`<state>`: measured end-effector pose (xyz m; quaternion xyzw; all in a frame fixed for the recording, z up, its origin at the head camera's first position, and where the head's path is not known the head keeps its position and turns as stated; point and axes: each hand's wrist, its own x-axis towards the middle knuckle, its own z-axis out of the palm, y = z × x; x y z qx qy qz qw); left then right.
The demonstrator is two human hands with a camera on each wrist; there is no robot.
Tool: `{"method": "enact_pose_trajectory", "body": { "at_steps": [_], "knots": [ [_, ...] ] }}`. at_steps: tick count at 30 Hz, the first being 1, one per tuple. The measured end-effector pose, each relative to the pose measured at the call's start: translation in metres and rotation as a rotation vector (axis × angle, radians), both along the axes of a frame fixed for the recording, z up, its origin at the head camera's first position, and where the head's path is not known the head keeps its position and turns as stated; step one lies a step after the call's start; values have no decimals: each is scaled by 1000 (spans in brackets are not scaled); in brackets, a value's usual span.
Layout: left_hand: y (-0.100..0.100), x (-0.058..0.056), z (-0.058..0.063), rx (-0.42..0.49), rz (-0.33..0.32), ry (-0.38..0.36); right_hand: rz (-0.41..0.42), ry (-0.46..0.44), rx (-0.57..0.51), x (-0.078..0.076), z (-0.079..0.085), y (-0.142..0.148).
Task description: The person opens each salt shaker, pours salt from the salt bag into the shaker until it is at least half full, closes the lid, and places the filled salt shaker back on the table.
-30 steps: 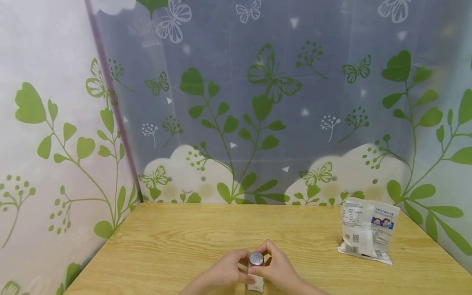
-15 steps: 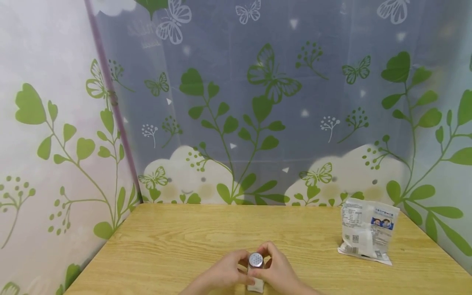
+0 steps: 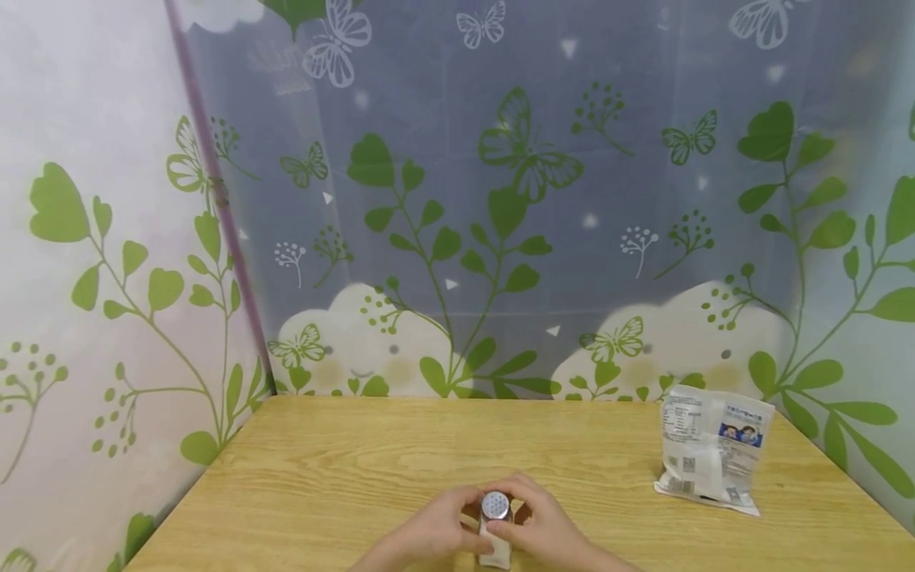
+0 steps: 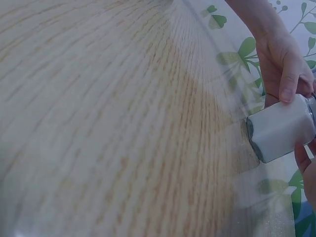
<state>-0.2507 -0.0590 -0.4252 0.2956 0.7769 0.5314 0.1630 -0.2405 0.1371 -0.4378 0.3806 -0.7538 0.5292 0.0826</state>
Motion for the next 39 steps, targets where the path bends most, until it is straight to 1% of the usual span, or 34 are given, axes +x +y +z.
{"method": "enact_pose_trajectory", "body": {
  "at_steps": [8,11,16,20,23,25,28,33,36,39],
  "knots": [
    [1,-1,0,-16,9,24,-6,-16,-2,-1,-3,1],
    [1,-1,-1,-26,8,31,-10,-44,-10,0,-3,1],
    [0,-1,-1,-24,8,29,-52,-111,-23,0,-4,-1],
    [0,-1,0,-20,12,23,-59,-161,-59,0,-6,-2],
    [0,0,0,-23,15,22,-30,-139,-96,0,-7,-3],
    [0,0,-1,-26,16,24,-12,-105,-113,1,-8,-4],
    [1,0,-2,-22,14,22,-13,-82,-121,2,-9,-5],
    [1,1,-2,-21,16,10,-29,-93,-124,3,-10,-6],
    [1,1,-2,-13,11,7,-43,-147,-123,3,-10,-7],
    [1,0,-2,-7,3,13,-73,-260,-118,3,-9,-7]
  ]
}}
